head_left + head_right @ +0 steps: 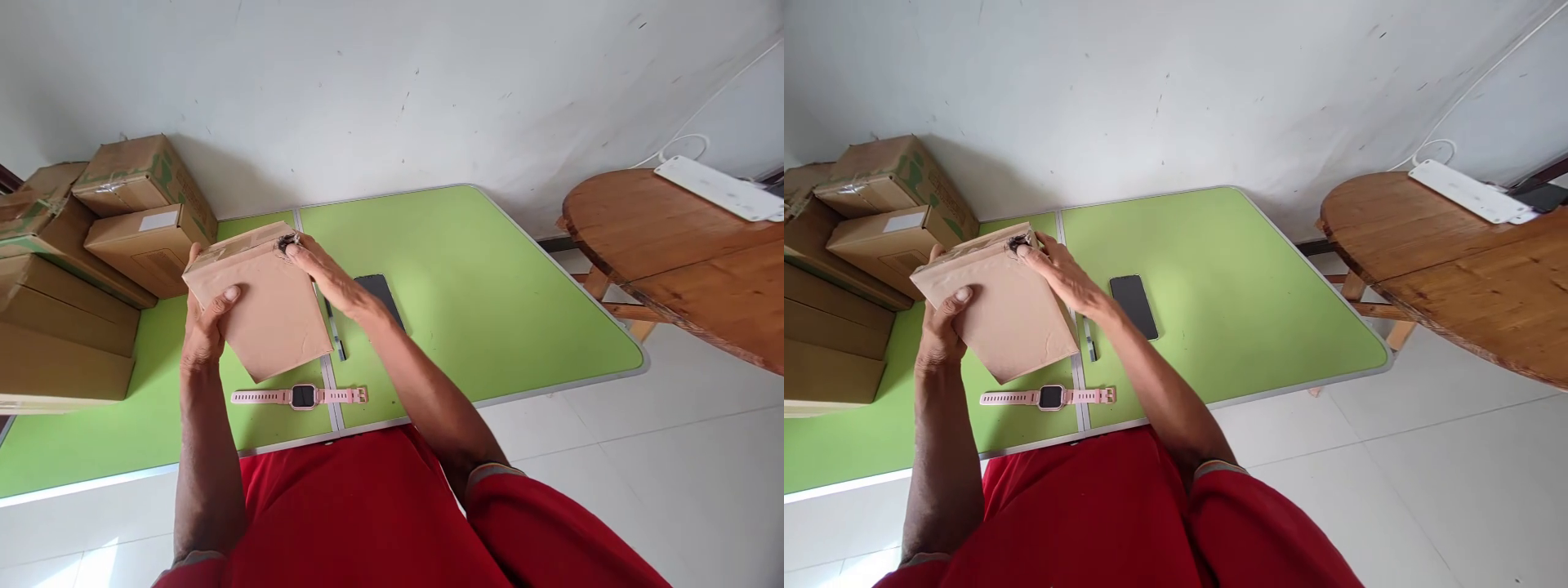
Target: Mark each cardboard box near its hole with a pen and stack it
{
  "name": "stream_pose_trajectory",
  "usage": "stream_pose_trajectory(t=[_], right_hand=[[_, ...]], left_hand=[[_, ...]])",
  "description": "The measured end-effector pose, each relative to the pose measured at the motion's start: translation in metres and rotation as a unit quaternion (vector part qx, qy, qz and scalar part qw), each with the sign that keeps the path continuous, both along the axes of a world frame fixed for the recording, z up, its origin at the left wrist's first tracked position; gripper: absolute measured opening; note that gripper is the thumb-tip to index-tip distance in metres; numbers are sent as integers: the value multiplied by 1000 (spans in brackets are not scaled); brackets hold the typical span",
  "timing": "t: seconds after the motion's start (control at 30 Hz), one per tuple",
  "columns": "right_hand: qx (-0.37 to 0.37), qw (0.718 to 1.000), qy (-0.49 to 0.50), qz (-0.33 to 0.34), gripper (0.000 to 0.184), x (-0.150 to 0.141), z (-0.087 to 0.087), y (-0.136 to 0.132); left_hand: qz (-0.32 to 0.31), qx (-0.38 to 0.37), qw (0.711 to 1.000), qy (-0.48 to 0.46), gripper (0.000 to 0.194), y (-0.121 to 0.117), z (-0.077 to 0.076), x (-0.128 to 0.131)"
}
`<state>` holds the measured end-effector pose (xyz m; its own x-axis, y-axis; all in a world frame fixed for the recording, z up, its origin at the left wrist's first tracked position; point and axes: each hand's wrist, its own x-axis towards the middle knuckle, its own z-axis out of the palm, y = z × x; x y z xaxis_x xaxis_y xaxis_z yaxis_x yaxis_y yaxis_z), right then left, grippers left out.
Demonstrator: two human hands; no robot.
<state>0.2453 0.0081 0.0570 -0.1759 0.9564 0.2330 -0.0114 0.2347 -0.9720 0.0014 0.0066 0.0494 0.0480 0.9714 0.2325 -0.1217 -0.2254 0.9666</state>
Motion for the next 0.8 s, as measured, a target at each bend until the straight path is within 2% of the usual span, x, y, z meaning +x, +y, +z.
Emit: stream_pose_trajectory(t=[0.07,0.1,0.13,0.17,0.23,0.3,0.33,0.37,0.47,0.6,0.7,0.8], right_hand=[[21,998,-60,-15,82,30,1,-6],[45,991,-118,-49,76,44,0,-10],[74,974,-199,-80,67,56,-3,-15],[99,945,-295,-96,56,65,-7,-20],[137,849,-508,-55,41,72,-18,-31],[154,744,-649,25,46,65,-32,-40],[162,708,-685,55,48,59,-40,-43],[170,686,-704,74,47,52,-46,-45],[192,666,-715,93,37,33,-62,-43],[228,655,-713,101,34,29,-70,-30],[244,660,-707,74,34,43,-68,-22],[250,673,-696,-4,29,68,-55,-18]], left_hand=[[17,10,1000,-23,103,5,-3,-5],[22,11,999,-38,99,8,-4,-7],[24,11,998,-56,95,10,-6,-10],[23,8,997,-77,94,11,-8,-12],[17,-1,993,-120,95,13,-11,-14],[6,-8,988,-153,99,12,-13,-13],[1,-10,987,-162,101,11,-13,-12],[-4,-10,986,-168,103,10,-14,-11],[-23,-15,986,-165,105,7,-16,-8],[-37,-19,988,-148,99,6,-19,-9],[-30,-15,992,-125,96,6,-22,-11],[-24,-17,991,-127,101,6,-26,-12]])
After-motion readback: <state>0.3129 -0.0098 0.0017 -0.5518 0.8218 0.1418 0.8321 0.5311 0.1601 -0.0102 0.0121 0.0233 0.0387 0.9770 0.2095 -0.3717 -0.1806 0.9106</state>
